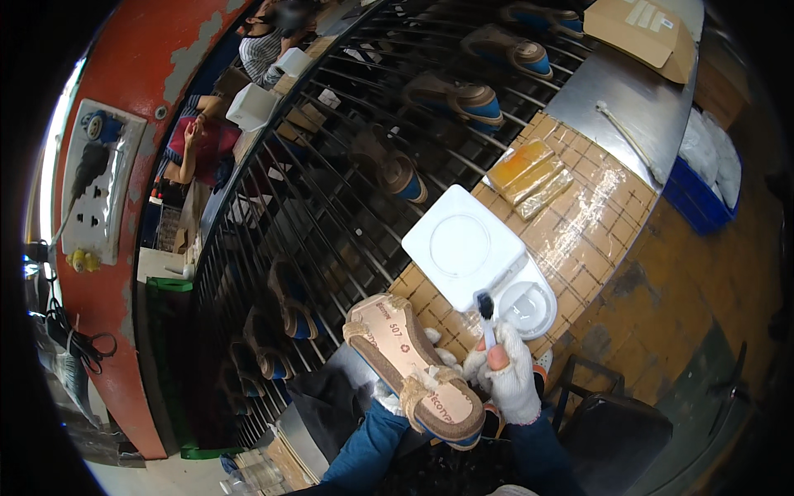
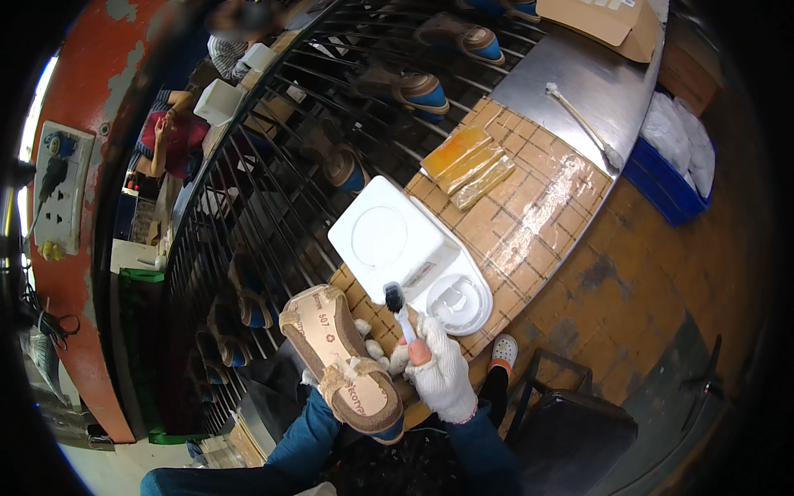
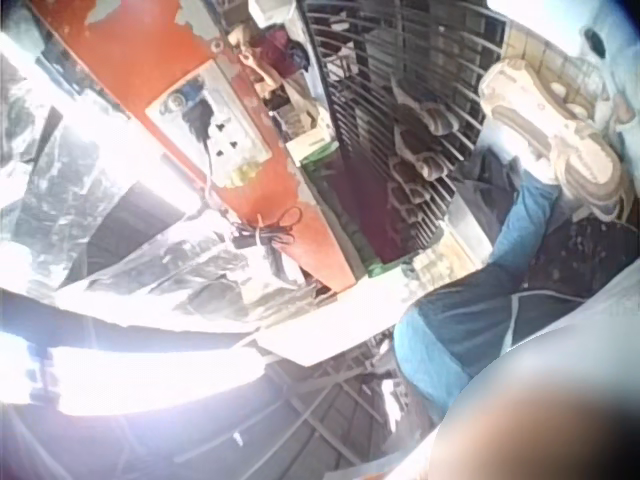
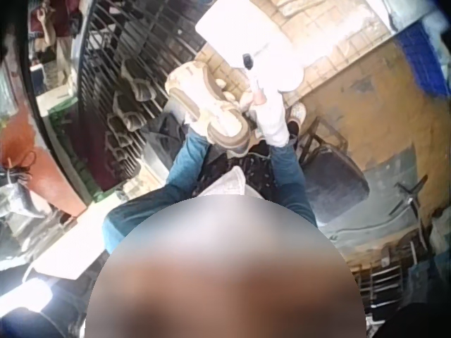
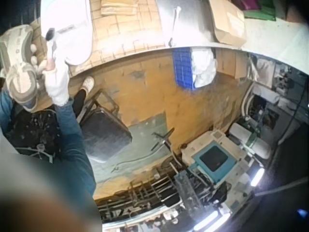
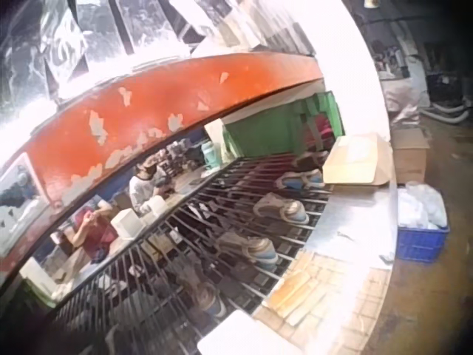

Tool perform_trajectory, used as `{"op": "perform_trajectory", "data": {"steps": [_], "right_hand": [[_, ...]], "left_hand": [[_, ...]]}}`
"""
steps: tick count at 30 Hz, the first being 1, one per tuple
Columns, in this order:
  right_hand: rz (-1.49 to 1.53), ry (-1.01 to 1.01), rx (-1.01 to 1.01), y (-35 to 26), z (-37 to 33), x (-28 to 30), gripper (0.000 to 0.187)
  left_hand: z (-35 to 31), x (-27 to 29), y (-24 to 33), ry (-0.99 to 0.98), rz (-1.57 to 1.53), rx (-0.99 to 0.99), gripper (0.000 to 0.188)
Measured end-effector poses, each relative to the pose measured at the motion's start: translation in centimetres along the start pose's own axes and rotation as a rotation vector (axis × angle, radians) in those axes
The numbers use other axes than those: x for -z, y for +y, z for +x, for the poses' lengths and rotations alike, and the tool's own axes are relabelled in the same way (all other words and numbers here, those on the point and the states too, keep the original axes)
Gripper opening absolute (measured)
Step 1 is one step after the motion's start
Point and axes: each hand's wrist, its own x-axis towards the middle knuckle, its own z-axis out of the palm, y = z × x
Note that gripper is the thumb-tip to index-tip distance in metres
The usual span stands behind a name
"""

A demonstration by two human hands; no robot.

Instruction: The person repeatedly picks up a blue and beige sandal from a metal rack, applies a white substance from a small container using a brush, and scrubs the sole and straps. The person places the sandal back on the rack and repeats the process on multiple sandals.

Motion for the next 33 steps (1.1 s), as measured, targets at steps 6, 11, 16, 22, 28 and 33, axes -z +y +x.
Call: {"op": "perform_trajectory", "data": {"steps": [6, 11, 16, 22, 28, 33], "right_hand": [[0.168, 0.027, -0.039, 0.2, -0.4, -0.2, 0.042], [0.110, 0.028, 0.040, -0.1, -0.1, -0.2, 0.040], [0.111, -0.005, -0.004, -0.1, 0.1, 0.0, 0.041], [0.060, -0.073, -0.092, -0.7, 0.9, 0.3, 0.044], [0.091, -0.169, -0.177, -1.5, 1.1, 0.9, 0.041], [-0.032, -0.231, -0.099, -1.5, 1.4, 1.3, 0.035]], "left_hand": [[0.5, 0.7, 0.7, 0.065, 0.134, 0.010, 0.077], [0.7, 2.1, 0.9, -0.123, 0.234, 0.006, 0.085], [0.7, 2.5, 1.0, -0.041, 0.194, 0.023, 0.080], [0.9, 1.7, 1.3, -0.008, -0.199, 0.160, 0.080], [1.2, 0.3, 1.0, 0.039, -0.122, 0.129, 0.088], [1.8, -0.9, 0.9, 0.049, -0.126, 0.102, 0.089]]}}
